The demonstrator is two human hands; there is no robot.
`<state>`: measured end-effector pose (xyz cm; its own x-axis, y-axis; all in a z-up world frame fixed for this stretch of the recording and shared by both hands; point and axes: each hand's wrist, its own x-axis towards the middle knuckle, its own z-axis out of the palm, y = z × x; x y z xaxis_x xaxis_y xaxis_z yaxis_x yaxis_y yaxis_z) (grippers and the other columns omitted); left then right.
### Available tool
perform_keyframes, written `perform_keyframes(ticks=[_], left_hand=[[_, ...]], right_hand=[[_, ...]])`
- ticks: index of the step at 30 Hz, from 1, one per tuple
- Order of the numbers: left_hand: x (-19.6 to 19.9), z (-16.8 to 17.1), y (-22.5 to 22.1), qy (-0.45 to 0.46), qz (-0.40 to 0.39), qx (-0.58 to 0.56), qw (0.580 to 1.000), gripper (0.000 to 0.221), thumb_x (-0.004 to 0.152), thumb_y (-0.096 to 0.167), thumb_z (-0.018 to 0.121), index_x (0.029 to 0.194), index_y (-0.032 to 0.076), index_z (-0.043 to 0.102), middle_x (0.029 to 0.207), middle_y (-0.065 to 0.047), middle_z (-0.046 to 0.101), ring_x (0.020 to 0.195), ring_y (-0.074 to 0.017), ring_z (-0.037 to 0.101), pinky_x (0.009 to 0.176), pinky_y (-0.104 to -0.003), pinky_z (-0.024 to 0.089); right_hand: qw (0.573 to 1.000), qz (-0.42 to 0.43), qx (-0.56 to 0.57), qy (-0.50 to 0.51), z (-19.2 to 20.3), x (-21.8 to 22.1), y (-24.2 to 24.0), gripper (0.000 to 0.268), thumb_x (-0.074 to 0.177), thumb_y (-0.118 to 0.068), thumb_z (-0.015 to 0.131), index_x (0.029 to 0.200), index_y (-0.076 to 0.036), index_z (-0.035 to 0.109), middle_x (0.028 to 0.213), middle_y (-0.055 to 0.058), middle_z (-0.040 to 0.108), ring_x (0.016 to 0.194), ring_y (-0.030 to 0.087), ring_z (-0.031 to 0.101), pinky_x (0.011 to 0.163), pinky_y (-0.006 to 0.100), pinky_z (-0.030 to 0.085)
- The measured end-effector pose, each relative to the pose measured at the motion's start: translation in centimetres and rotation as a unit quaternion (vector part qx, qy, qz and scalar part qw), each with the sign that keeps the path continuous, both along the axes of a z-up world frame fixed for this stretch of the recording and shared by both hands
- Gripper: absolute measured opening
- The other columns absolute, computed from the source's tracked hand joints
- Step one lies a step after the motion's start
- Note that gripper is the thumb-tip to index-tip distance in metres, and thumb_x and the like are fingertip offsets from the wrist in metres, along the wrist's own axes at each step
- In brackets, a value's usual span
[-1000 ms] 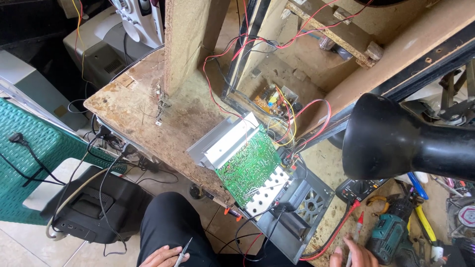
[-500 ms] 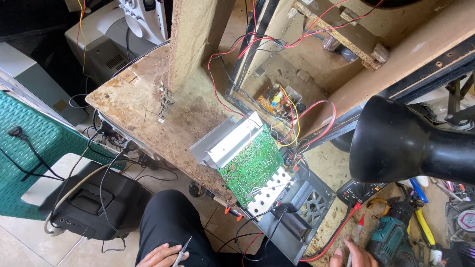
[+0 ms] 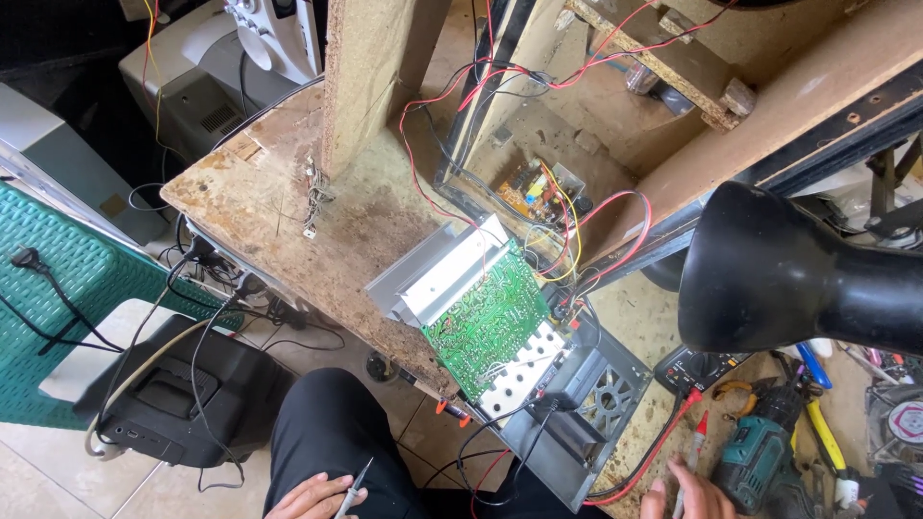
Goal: Testing and inspecting a circuit board using a multimeter and a magnifying glass at a repair bench.
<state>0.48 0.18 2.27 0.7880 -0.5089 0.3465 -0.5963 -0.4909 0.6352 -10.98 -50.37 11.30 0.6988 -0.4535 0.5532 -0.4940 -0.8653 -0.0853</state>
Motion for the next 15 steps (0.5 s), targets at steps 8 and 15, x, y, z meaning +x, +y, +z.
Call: perform_keyframes(ticks=[8, 15], left_hand=[[-0.1, 0.1, -0.4, -0.027, 0.004, 0.001, 1.0, 0.029, 0.093, 0.033, 0.068, 0.118, 0.023, 0.079, 0.123, 0.013, 0.078, 0.124, -0.0061, 0.066, 0.109, -0.033, 0.047], [-0.1, 0.1, -0.3, 0.006, -0.003, 0.007, 1.0, 0.032, 0.093, 0.035, 0.067, 0.12, 0.024, 0.08, 0.126, 0.011, 0.077, 0.125, -0.0055, 0.066, 0.111, -0.033, 0.045]], right_hand=[[0.999, 0.016, -0.013, 0.04, -0.1, -0.5, -0.8, 0.035, 0.099, -0.032, 0.062, 0.123, -0.009, 0.075, 0.123, 0.009, 0.076, 0.11, 0.028, 0.072, 0.103, 0.043, 0.055], [0.998, 0.006, -0.016, 0.056, 0.9, -0.2, -0.3, 0.036, 0.098, -0.033, 0.062, 0.122, -0.01, 0.075, 0.123, 0.007, 0.076, 0.108, 0.026, 0.071, 0.101, 0.042, 0.057]])
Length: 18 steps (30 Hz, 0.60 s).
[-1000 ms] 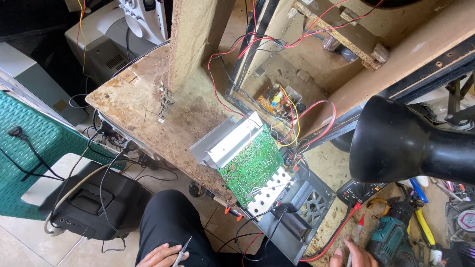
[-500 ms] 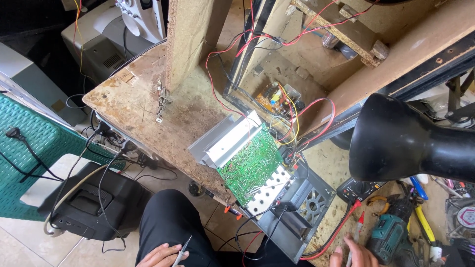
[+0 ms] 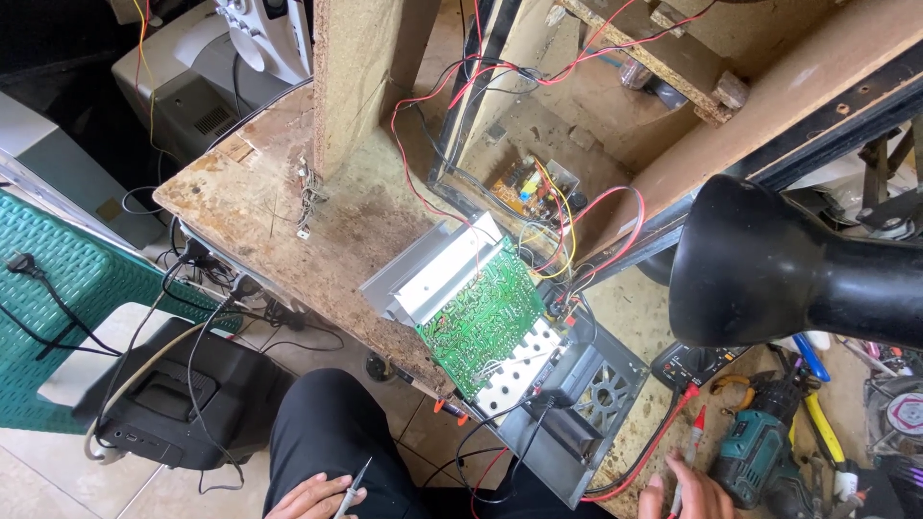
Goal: Testing and inspecting a circuit board using a multimeter and a magnifying glass at a repair bench.
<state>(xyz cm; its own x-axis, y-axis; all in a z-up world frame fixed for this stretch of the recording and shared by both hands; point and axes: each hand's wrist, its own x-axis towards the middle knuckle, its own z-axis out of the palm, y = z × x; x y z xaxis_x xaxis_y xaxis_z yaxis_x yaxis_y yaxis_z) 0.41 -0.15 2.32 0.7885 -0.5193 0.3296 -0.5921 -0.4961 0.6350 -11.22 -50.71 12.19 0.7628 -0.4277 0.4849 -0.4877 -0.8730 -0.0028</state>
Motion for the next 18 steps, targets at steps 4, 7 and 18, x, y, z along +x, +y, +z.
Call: perform_keyframes(ticks=[4, 7, 18], left_hand=[[-0.1, -0.2, -0.2, -0.02, 0.017, -0.005, 1.0, 0.031, 0.092, 0.035, 0.068, 0.119, 0.025, 0.08, 0.124, 0.012, 0.078, 0.123, -0.005, 0.067, 0.11, -0.032, 0.047], [-0.2, -0.2, -0.3, -0.018, 0.032, -0.005, 0.999, 0.031, 0.091, 0.035, 0.07, 0.118, 0.027, 0.08, 0.123, 0.011, 0.078, 0.121, -0.0045, 0.067, 0.11, -0.032, 0.047], [0.4, 0.4, 0.4, -0.017, -0.02, -0.014, 1.0, 0.023, 0.093, 0.035, 0.068, 0.109, 0.025, 0.081, 0.125, 0.014, 0.078, 0.126, -0.0101, 0.065, 0.108, -0.037, 0.047]], right_hand=[[1.0, 0.011, 0.006, -0.012, -0.7, -0.3, -0.4, 0.035, 0.098, -0.032, 0.062, 0.12, -0.008, 0.075, 0.122, 0.009, 0.076, 0.109, 0.027, 0.072, 0.101, 0.043, 0.057], [1.0, 0.004, 0.012, -0.007, -1.7, -0.7, -0.9, 0.038, 0.1, -0.036, 0.061, 0.124, -0.01, 0.074, 0.124, 0.008, 0.075, 0.112, 0.03, 0.07, 0.106, 0.046, 0.056], [1.0, 0.007, -0.009, -0.015, 0.4, 0.3, 0.6, 0.033, 0.099, -0.03, 0.063, 0.118, -0.007, 0.076, 0.119, 0.009, 0.078, 0.107, 0.027, 0.073, 0.099, 0.042, 0.056]])
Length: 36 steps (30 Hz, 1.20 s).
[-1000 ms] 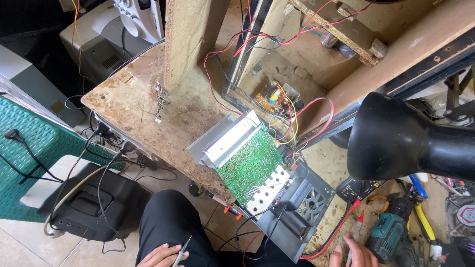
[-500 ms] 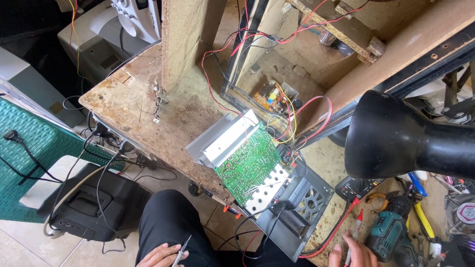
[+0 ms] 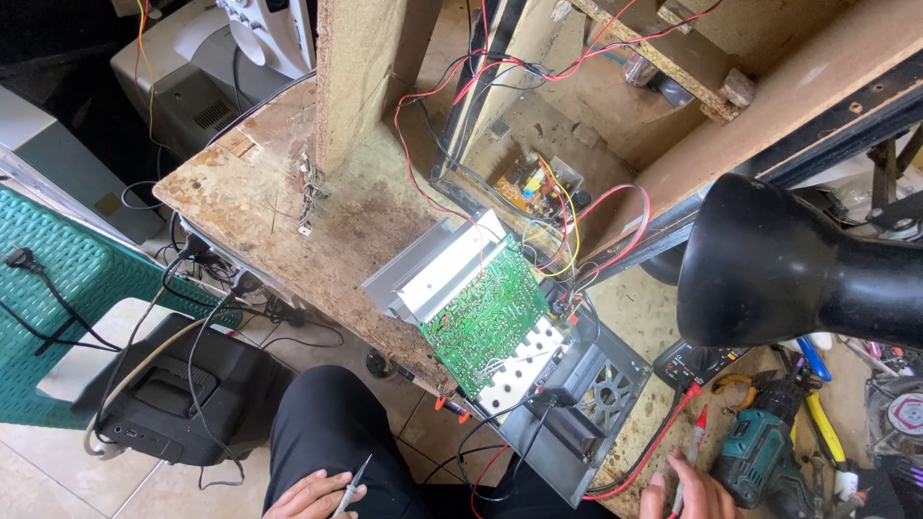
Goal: Testing and inspecting a circuit board using a multimeter and a magnifying glass at a repair bench.
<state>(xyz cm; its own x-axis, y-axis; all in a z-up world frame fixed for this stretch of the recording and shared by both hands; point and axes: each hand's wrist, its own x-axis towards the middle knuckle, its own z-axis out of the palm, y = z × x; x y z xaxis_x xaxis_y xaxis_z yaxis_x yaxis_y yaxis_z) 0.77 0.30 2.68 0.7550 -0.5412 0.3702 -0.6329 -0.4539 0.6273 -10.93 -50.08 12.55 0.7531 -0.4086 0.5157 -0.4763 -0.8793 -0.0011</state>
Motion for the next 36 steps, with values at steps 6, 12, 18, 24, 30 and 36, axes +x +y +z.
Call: perform_keyframes(ticks=[6, 12, 18, 24, 30, 36], left_hand=[[0.0, -1.0, 0.3, -0.064, -0.067, 0.031, 0.995, 0.009, 0.098, 0.032, 0.066, 0.098, 0.027, 0.073, 0.13, 0.008, 0.074, 0.128, -0.0209, 0.063, 0.106, -0.046, 0.046], [-0.4, 0.6, -0.4, -0.079, -0.057, 0.044, 0.994, 0.014, 0.099, 0.035, 0.064, 0.104, 0.027, 0.074, 0.131, 0.006, 0.073, 0.128, -0.0224, 0.062, 0.108, -0.045, 0.045], [-0.7, 2.0, -0.9, -0.097, -0.063, 0.045, 0.992, 0.016, 0.099, 0.036, 0.063, 0.104, 0.025, 0.073, 0.131, 0.003, 0.073, 0.128, -0.0236, 0.063, 0.108, -0.046, 0.046], [-1.8, 2.6, -1.4, -0.073, -0.049, 0.068, 0.994, 0.025, 0.102, 0.036, 0.054, 0.113, 0.021, 0.071, 0.131, -0.002, 0.074, 0.127, -0.0257, 0.065, 0.109, -0.047, 0.046], [-2.3, 6.8, -4.1, -0.068, 0.132, 0.085, 0.985, 0.032, 0.095, 0.027, 0.057, 0.122, 0.022, 0.073, 0.131, 0.003, 0.073, 0.125, -0.0215, 0.067, 0.111, -0.042, 0.049], [0.7, 17.8, -8.7, -0.17, 0.145, 0.007, 0.975, 0.038, 0.096, 0.004, 0.06, 0.134, 0.007, 0.064, 0.131, -0.013, 0.071, 0.12, -0.027, 0.071, 0.108, -0.042, 0.054]], right_hand=[[1.0, 0.0, 0.006, 0.014, 2.4, 0.6, 1.9, 0.033, 0.1, -0.03, 0.061, 0.118, -0.006, 0.076, 0.118, 0.009, 0.078, 0.107, 0.026, 0.073, 0.102, 0.042, 0.056], [0.999, 0.025, -0.019, -0.022, 5.3, 1.1, 3.5, 0.027, 0.097, -0.025, 0.066, 0.115, -0.008, 0.076, 0.116, 0.007, 0.079, 0.106, 0.029, 0.074, 0.083, 0.043, 0.059], [1.0, 0.011, 0.004, -0.028, 6.5, 0.7, 3.4, 0.024, 0.101, -0.027, 0.063, 0.113, -0.012, 0.078, 0.113, 0.004, 0.08, 0.106, 0.028, 0.075, 0.085, 0.046, 0.058], [0.984, 0.055, 0.153, -0.076, 5.9, -1.2, 2.8, 0.033, 0.107, -0.018, 0.051, 0.125, -0.011, 0.078, 0.085, 0.012, 0.069, 0.067, 0.027, 0.059, 0.066, 0.045, 0.046], [0.879, 0.189, 0.33, -0.287, 11.0, 2.5, 7.9, 0.026, 0.108, -0.016, 0.043, 0.123, 0.005, 0.041, 0.123, 0.037, 0.064, 0.094, 0.03, 0.071, 0.073, 0.029, 0.049], [0.848, 0.378, 0.254, -0.272, 17.2, 9.0, 7.6, 0.022, 0.104, -0.005, 0.055, 0.123, 0.004, 0.06, 0.115, 0.02, 0.071, 0.106, 0.028, 0.072, 0.091, 0.034, 0.063]])
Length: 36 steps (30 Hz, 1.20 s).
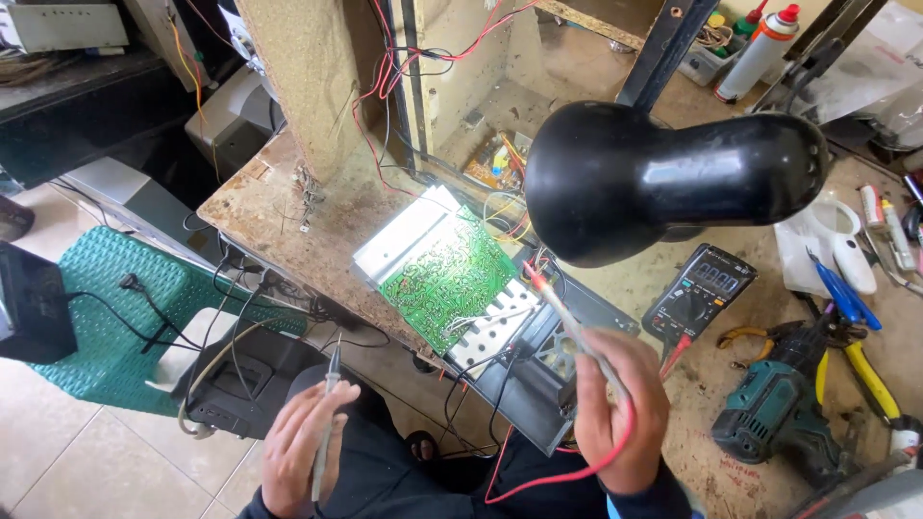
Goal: Testing and inspecting a circuit board using a multimeter and a magnifying glass at a repair bench.
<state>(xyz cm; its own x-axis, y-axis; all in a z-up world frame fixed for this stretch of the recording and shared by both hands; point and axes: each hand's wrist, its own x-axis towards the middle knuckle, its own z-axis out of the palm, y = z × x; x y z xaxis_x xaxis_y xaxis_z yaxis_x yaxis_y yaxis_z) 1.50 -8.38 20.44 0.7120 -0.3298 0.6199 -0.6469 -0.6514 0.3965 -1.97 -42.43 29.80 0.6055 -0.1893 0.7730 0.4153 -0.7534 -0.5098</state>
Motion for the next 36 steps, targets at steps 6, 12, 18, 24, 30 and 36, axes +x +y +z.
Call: perform_keyframes(ticks=[6, 12, 18, 24, 30, 36], left_hand=[[3.3, 7.9, -4.7, -0.039, 0.006, -0.053, 0.998, 0.043, 0.093, 0.005, 0.068, 0.136, 0.01, 0.061, 0.124, -0.011, 0.057, 0.108, -0.0232, 0.059, 0.09, -0.034, 0.055], [6.7, 12.9, -10.1, -0.012, -0.006, -0.076, 0.997, 0.023, 0.103, 0.02, 0.06, 0.12, 0.006, 0.067, 0.116, -0.009, 0.075, 0.106, -0.0261, 0.071, 0.093, -0.037, 0.056], [9.9, 11.6, -13.0, -0.105, -0.005, -0.078, 0.991, 0.016, 0.098, 0.019, 0.073, 0.106, 0.006, 0.069, 0.102, -0.01, 0.076, 0.093, -0.0339, 0.073, 0.089, -0.043, 0.057], [10.8, 11.3, -14.2, -0.089, 0.005, -0.04, 0.995, 0.016, 0.1, 0.018, 0.07, 0.101, 0.002, 0.067, 0.094, -0.015, 0.075, 0.092, -0.0359, 0.074, 0.091, -0.044, 0.057], [11.2, 10.9, -14.0, -0.052, 0.02, -0.015, 0.998, 0.017, 0.102, 0.024, 0.067, 0.104, 0.007, 0.069, 0.101, -0.01, 0.077, 0.101, -0.0312, 0.073, 0.092, -0.041, 0.051], [11.3, 10.9, -14.4, -0.063, 0.03, 0.012, 0.997, 0.014, 0.1, 0.026, 0.066, 0.105, 0.014, 0.07, 0.102, -0.005, 0.078, 0.101, -0.0273, 0.073, 0.093, -0.04, 0.046]], right_hand=[[0.977, 0.007, 0.088, 0.195, 4.1, 6.1, 0.2, 0.02, 0.099, -0.021, 0.056, 0.104, -0.008, 0.07, 0.095, 0.008, 0.08, 0.075, 0.018, 0.072, 0.065, 0.032, 0.053], [0.976, 0.012, 0.034, 0.213, 2.5, 9.4, -1.6, 0.033, 0.102, -0.014, 0.066, 0.071, -0.003, 0.063, 0.051, 0.007, 0.05, 0.051, 0.019, 0.042, 0.056, 0.038, 0.034], [0.937, -0.05, 0.18, 0.296, 3.3, 8.8, -0.9, 0.026, 0.102, -0.023, 0.061, 0.106, 0.0, 0.072, 0.09, 0.019, 0.075, 0.088, 0.04, 0.073, 0.091, 0.052, 0.055], [0.927, -0.063, 0.212, 0.302, 2.4, 9.2, -0.5, 0.025, 0.099, -0.023, 0.065, 0.107, -0.001, 0.074, 0.092, 0.019, 0.076, 0.091, 0.04, 0.074, 0.093, 0.052, 0.056], [0.927, -0.08, 0.193, 0.31, 2.6, 9.6, -0.5, 0.024, 0.098, -0.023, 0.065, 0.107, -0.002, 0.074, 0.091, 0.016, 0.076, 0.088, 0.034, 0.074, 0.091, 0.048, 0.058], [0.93, -0.089, 0.185, 0.304, 2.2, 9.8, -0.3, 0.026, 0.098, -0.022, 0.065, 0.109, -0.001, 0.075, 0.095, 0.018, 0.077, 0.093, 0.037, 0.074, 0.093, 0.051, 0.057]])
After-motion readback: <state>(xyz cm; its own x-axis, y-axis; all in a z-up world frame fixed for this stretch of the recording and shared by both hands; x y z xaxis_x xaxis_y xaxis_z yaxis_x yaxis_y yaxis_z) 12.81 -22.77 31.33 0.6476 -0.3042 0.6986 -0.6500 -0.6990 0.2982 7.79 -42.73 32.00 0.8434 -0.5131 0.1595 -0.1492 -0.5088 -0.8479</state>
